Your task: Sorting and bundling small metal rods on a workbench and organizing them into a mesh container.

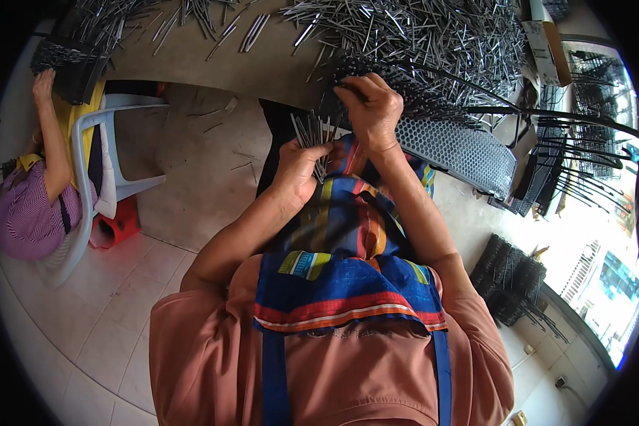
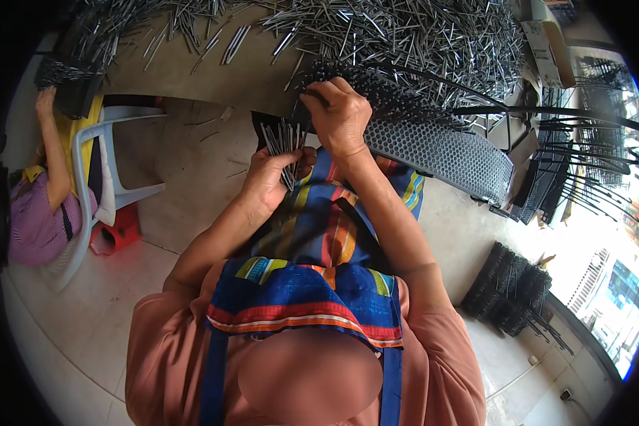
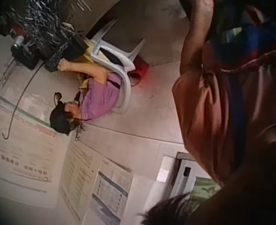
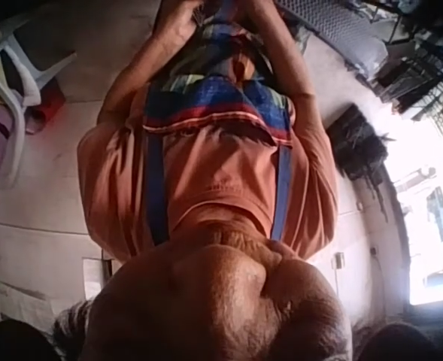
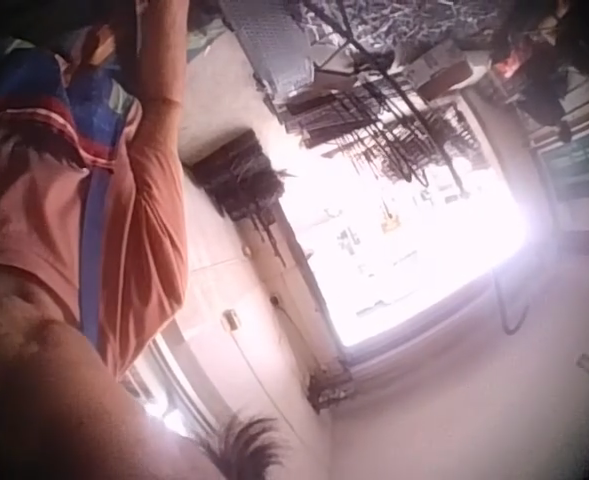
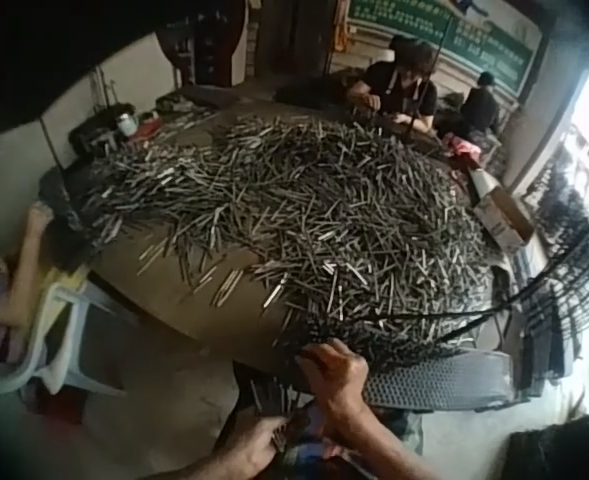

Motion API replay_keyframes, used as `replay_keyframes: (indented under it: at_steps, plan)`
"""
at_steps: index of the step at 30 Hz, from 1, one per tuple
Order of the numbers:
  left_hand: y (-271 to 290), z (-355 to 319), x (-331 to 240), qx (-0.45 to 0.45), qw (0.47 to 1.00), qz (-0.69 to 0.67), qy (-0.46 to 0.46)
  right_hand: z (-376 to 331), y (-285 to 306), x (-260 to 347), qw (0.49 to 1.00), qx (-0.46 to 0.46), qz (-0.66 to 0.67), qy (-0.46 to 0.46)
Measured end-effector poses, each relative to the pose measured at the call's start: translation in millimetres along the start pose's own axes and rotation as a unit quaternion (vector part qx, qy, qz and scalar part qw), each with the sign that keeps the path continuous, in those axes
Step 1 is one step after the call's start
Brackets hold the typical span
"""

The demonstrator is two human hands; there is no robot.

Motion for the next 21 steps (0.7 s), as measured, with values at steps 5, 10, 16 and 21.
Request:
replay_keyframes:
  at_steps: [5,10,16,21]
  plan:
    - [-2.0,2.1,-0.2,0.020,0.999,-0.025,0.005,0.2,-2.6,0.8,0.999,0.003,0.021,0.026]
    - [-3.9,4.5,-5.7,0.017,0.998,-0.067,-0.006,6.1,-4.7,5.1,0.998,0.029,-0.031,0.037]
    - [-1.3,3.5,-3.3,0.021,0.998,-0.053,-0.007,-1.5,3.2,2.0,0.996,0.048,-0.043,0.061]
    - [-3.3,1.8,-1.9,0.018,0.998,-0.063,0.010,-1.1,0.1,6.0,0.997,0.023,-0.047,0.056]
Point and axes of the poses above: each hand's wrist, its own z-axis towards the middle knuckle, its own y-axis out of the back of the hand, x = y × z, the point moved 7 cm from there along z, towards the middle knuckle, and after that the axes turned 5 degrees about -x, right-handed, at the moved point
